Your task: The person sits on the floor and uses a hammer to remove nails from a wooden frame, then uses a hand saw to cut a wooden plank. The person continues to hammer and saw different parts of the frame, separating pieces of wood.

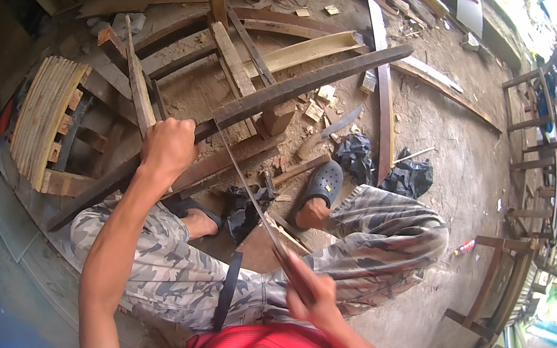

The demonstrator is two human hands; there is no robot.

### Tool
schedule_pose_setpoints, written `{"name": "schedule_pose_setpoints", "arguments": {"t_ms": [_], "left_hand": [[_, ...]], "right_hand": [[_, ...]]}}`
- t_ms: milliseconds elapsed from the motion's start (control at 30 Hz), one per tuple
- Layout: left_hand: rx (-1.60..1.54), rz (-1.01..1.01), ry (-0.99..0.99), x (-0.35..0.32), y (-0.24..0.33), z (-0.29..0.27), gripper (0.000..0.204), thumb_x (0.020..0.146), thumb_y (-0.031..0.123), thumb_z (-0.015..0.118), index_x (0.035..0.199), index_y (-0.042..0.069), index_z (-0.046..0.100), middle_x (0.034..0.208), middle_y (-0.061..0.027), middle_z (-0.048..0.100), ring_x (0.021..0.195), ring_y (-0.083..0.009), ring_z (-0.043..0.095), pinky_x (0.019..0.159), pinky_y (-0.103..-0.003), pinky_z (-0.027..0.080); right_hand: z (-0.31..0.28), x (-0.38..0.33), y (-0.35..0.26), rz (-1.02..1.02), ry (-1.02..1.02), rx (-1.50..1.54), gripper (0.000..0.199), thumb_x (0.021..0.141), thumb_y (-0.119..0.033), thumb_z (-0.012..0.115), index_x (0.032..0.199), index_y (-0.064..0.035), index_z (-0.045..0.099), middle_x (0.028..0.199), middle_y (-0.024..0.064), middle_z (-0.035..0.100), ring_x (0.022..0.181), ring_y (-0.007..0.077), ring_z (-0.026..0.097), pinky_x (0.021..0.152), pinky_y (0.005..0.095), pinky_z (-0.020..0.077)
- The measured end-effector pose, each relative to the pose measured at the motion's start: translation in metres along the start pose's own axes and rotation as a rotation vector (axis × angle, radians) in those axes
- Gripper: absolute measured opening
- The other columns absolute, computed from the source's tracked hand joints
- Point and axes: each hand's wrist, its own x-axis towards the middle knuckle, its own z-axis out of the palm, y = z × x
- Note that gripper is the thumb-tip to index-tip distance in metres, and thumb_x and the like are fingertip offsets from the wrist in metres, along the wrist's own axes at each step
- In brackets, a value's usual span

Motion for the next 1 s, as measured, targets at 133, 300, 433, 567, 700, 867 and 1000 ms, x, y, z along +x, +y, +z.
{"name": "schedule_pose_setpoints", "arguments": {"t_ms": [133, 300, 433, 567, 700, 867, 1000], "left_hand": [[0.004, 0.009, 0.008, -0.001, 0.003, -0.001, 0.012, 0.077, 0.003, 0.062, 0.077, 0.0, 0.074, 0.081, -0.0255, 0.069, 0.081, -0.0394, 0.071, 0.074, -0.046, 0.059], [-0.022, -0.016, -0.073, 0.004, -0.005, -0.01, 0.012, 0.077, 0.004, 0.062, 0.077, -0.001, 0.073, 0.082, -0.0262, 0.069, 0.083, -0.0404, 0.071, 0.076, -0.047, 0.058], [-0.038, -0.03, -0.036, -0.001, 0.001, -0.005, 0.012, 0.077, 0.003, 0.061, 0.077, 0.0, 0.073, 0.082, -0.0259, 0.069, 0.083, -0.0402, 0.071, 0.075, -0.047, 0.059], [0.001, 0.003, -0.013, 0.001, -0.001, 0.005, 0.01, 0.076, 0.008, 0.067, 0.077, 0.0, 0.073, 0.08, -0.0254, 0.069, 0.082, -0.0396, 0.071, 0.074, -0.046, 0.059], [0.031, -0.003, 0.006, 0.006, -0.008, 0.008, 0.022, 0.073, 0.02, 0.079, 0.075, -0.001, 0.071, 0.076, -0.026, 0.068, 0.079, -0.0393, 0.071, 0.074, -0.045, 0.058], [-0.017, -0.019, -0.032, 0.008, -0.008, -0.008, 0.011, 0.076, 0.003, 0.063, 0.077, 0.0, 0.073, 0.081, -0.0258, 0.069, 0.081, -0.0401, 0.071, 0.074, -0.047, 0.059], [-0.022, -0.02, -0.014, 0.001, -0.004, -0.004, 0.012, 0.076, 0.002, 0.062, 0.078, 0.0, 0.073, 0.08, -0.0253, 0.069, 0.081, -0.0399, 0.071, 0.073, -0.047, 0.058]], "right_hand": [[0.063, 0.125, 0.015, -0.009, 0.042, 0.205, 0.069, 0.077, 0.003, 0.06, 0.144, -0.0074, 0.048, 0.101, 0.0222, 0.07, 0.07, 0.0219, 0.071, 0.065, 0.0267, 0.0518], [0.04, 0.057, 0.013, 0.045, 0.005, 0.105, 0.066, 0.077, 0.003, 0.06, 0.142, -0.0024, 0.049, 0.1, 0.0205, 0.071, 0.067, 0.0195, 0.07, 0.064, 0.0269, 0.052], [-0.013, -0.029, 0.003, 0.038, -0.036, -0.007, 0.065, 0.073, 0.005, 0.058, 0.138, 0.0035, 0.052, 0.09, 0.0185, 0.073, 0.064, 0.0236, 0.071, 0.063, 0.0284, 0.0536], [0.017, 0.048, 0.01, -0.071, 0.006, -0.04, 0.064, 0.076, 0.004, 0.057, 0.14, -0.0009, 0.051, 0.091, 0.0192, 0.071, 0.064, 0.0224, 0.068, 0.064, 0.0259, 0.0514], [0.06, 0.131, 0.011, 0.052, 0.003, 0.201, 0.063, 0.08, 0.002, 0.058, 0.143, -0.0048, 0.049, 0.093, 0.0203, 0.07, 0.064, 0.019, 0.065, 0.065, 0.0274, 0.0511], [0.024, 0.025, 0.018, -0.012, 0.005, -0.004, 0.065, 0.077, 0.005, 0.06, 0.141, -0.0011, 0.05, 0.109, 0.0206, 0.071, 0.074, 0.0202, 0.072, 0.069, 0.0263, 0.0525], [-0.012, -0.027, 0.003, 0.04, -0.05, 0.006, 0.062, 0.075, 0.007, 0.056, 0.137, 0.0037, 0.052, 0.103, 0.0205, 0.072, 0.072, 0.0223, 0.073, 0.067, 0.0274, 0.053]]}}
